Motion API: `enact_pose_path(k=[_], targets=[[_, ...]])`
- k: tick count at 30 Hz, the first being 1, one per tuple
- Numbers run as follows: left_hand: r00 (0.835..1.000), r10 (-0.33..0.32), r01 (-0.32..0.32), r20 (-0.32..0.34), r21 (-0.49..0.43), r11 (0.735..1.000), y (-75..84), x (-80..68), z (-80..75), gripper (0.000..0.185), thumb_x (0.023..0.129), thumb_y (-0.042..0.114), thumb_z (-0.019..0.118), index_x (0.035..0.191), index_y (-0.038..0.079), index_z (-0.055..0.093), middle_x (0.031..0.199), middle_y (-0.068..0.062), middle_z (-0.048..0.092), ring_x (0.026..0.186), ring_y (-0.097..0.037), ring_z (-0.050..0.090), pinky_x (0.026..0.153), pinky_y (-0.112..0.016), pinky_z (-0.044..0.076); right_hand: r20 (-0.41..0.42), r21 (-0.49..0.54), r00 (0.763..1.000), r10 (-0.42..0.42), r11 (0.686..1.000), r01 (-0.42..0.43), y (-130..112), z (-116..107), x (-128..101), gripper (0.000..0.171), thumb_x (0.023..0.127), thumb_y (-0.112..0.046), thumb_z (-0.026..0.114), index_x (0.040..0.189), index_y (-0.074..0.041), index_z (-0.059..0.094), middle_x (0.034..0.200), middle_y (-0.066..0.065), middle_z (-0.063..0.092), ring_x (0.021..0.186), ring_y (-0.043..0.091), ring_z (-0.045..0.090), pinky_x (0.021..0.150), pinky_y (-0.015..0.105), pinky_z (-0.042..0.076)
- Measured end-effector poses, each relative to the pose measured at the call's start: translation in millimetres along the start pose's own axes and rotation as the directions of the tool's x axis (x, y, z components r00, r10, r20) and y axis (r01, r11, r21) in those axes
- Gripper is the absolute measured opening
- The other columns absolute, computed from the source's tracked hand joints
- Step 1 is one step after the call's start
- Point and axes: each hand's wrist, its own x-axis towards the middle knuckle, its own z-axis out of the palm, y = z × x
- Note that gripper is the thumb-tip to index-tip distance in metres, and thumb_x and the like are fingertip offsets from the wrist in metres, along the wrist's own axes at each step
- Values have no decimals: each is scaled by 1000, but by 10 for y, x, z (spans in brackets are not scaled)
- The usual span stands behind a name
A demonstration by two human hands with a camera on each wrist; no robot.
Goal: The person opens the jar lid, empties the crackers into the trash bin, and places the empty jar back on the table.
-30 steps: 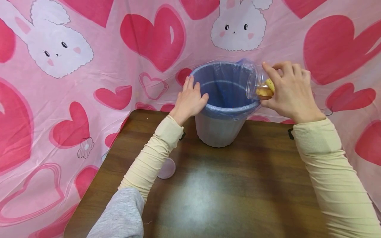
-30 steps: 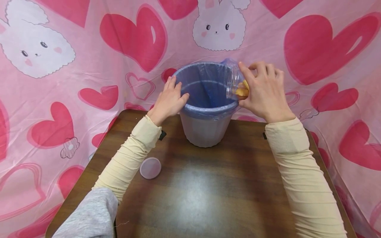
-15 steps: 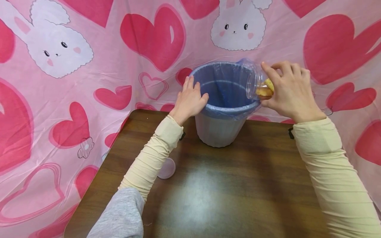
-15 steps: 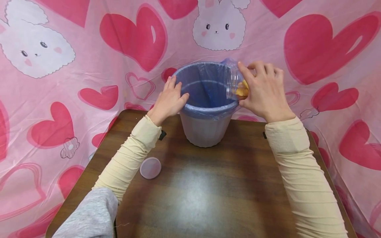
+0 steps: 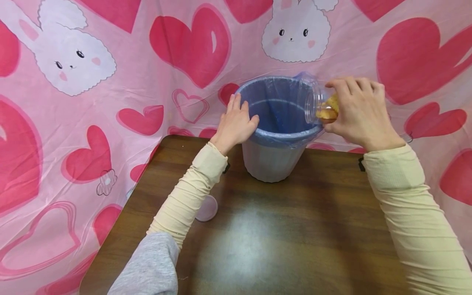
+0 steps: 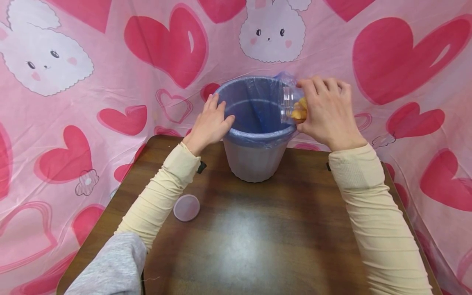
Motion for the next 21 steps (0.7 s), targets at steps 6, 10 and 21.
enact_pose_path(k=[6, 10, 21], targets=[[1000, 3, -3, -3, 4, 1000, -2, 1, -2, 70, 96, 48, 39, 152, 9, 27, 164, -8, 3, 151, -23, -7, 115, -55, 26, -17, -11, 1000, -23, 1000, 23, -3, -5, 3, 86, 58, -16, 85, 132, -3, 44, 127, 23, 48, 116, 45, 38, 100, 64, 22], [1000, 5, -5, -8, 2, 1000, -3, 2, -5, 70, 95, 48, 39, 152, 9, 27, 164, -7, 3, 151, -23, -7, 115, -55, 26, -14, -26, 1000, -25, 999, 24, -1, -15, 11, 87, 57, -16, 85, 132, -4, 44, 127, 23, 48, 116, 46, 38, 100, 64, 22], [1000, 5, -5, -10, 3, 1000, -3, -1, 2, 70, 95, 48, 39, 152, 9, 28, 164, -7, 3, 151, -23, -6, 115, -55, 26, -14, -36, 999, -42, 998, 42, -8, -5, 19, 85, 57, -14, 84, 132, -5, 45, 128, 22, 49, 116, 44, 39, 100, 63, 23]])
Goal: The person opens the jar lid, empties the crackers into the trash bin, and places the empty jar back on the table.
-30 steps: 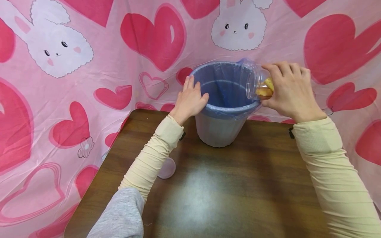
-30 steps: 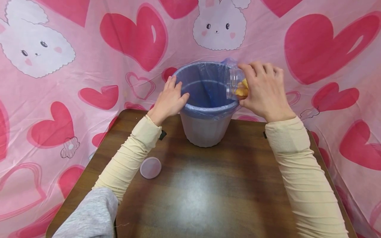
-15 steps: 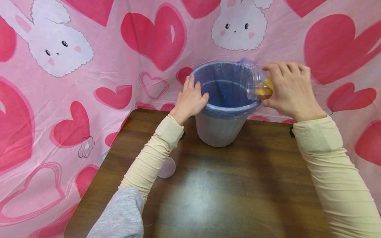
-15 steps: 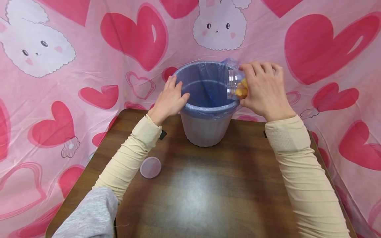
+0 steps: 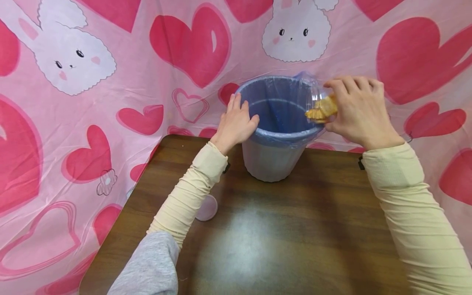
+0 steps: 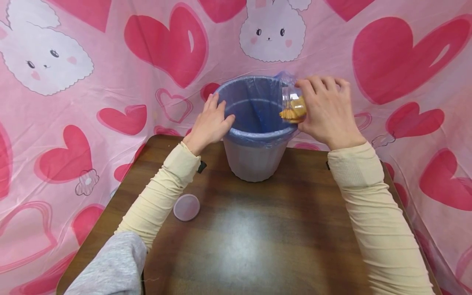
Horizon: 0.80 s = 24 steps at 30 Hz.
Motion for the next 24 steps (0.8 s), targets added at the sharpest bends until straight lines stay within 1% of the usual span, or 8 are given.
enact_pose_path(k=[11, 20, 24], targets=[[1000, 0, 0, 9, 0, 1000, 3, 1, -7, 70, 95, 48, 39, 153, 9, 27, 164, -7, 2, 151, -22, -8, 115, -55, 25, -24, -17, 999, -39, 999, 39, -1, -1, 0, 83, 56, -10, 84, 130, -5, 48, 129, 21, 50, 118, 43, 41, 99, 62, 24], [1000, 7, -7, -4, 5, 1000, 3, -5, -2, 69, 95, 48, 40, 152, 9, 29, 164, -9, 4, 151, -25, -4, 114, -55, 27, -54, -31, 996, -76, 997, 74, 8, 8, 1, 79, 57, -8, 81, 129, -4, 50, 128, 21, 51, 118, 43, 42, 100, 62, 24], [1000, 9, -9, -5, 3, 1000, -2, -2, 1, 69, 96, 47, 39, 151, 8, 29, 164, -9, 4, 151, -25, -5, 115, -54, 27, -58, -38, 995, -85, 996, 83, 0, 9, 2, 76, 58, -7, 80, 128, -4, 50, 128, 21, 51, 118, 43, 41, 101, 62, 24]])
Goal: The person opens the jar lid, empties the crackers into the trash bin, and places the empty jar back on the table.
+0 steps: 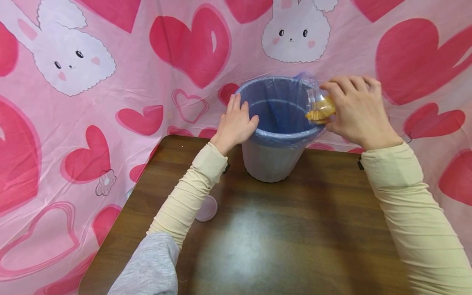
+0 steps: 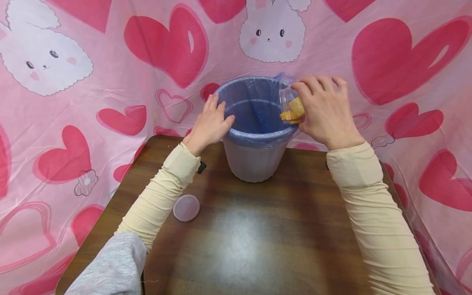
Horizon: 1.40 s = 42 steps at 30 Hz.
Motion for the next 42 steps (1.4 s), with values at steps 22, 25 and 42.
enact_pose_path(k=[22, 25, 42], targets=[[1000, 7, -7, -18, 6, 1000, 4, 6, 9, 68, 96, 46, 38, 150, 7, 31, 163, -10, 7, 151, -26, -2, 113, -55, 29, -32, -29, 997, -67, 997, 66, -11, 28, 39, 76, 56, -8, 81, 127, -6, 53, 127, 19, 53, 118, 41, 43, 101, 61, 24], [1000, 5, -4, -14, 2, 1000, 6, 1, 6, 68, 96, 47, 38, 151, 7, 31, 163, -10, 7, 151, -25, -3, 114, -55, 28, -37, -34, 997, -74, 997, 73, -16, 31, 42, 76, 56, -7, 81, 127, -6, 53, 126, 19, 53, 117, 40, 44, 101, 61, 24], [1000, -7, 7, -7, -3, 1000, 7, 3, 5, 68, 96, 47, 39, 151, 9, 30, 164, -8, 5, 151, -24, -4, 115, -54, 27, -60, -71, 991, -123, 990, 119, -34, 28, 58, 75, 55, -3, 79, 126, -7, 55, 125, 19, 55, 118, 38, 44, 101, 60, 25]])
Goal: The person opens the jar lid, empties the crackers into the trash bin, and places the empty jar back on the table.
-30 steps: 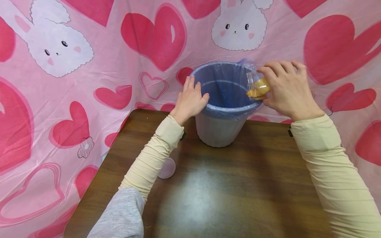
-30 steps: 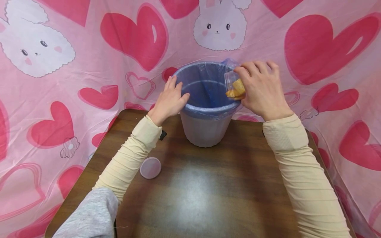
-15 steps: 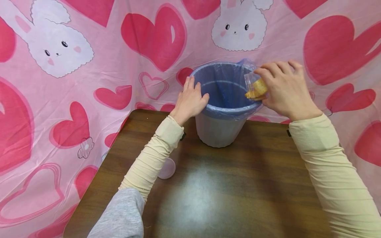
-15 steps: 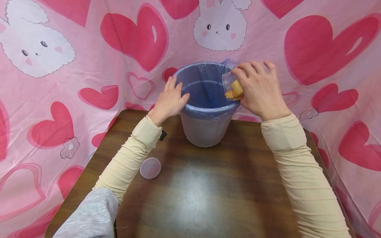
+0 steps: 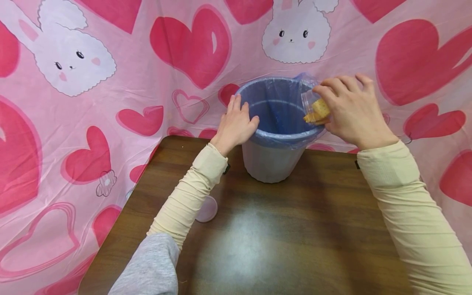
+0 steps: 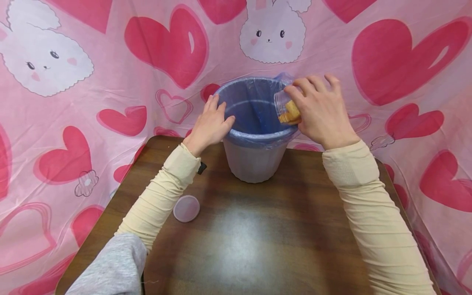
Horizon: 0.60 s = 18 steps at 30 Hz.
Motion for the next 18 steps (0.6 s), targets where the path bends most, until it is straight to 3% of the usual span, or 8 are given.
enact_pose_path(k=[18], targets=[[1000, 6, -6, -1, 0, 1000, -11, 6, 4, 69, 95, 48, 39, 151, 9, 30, 164, -8, 5, 151, -24, -4, 114, -53, 28, 6, -21, 998, -56, 998, 56, -10, -2, 25, 74, 55, 0, 78, 125, -8, 55, 125, 20, 56, 119, 39, 43, 102, 61, 25]])
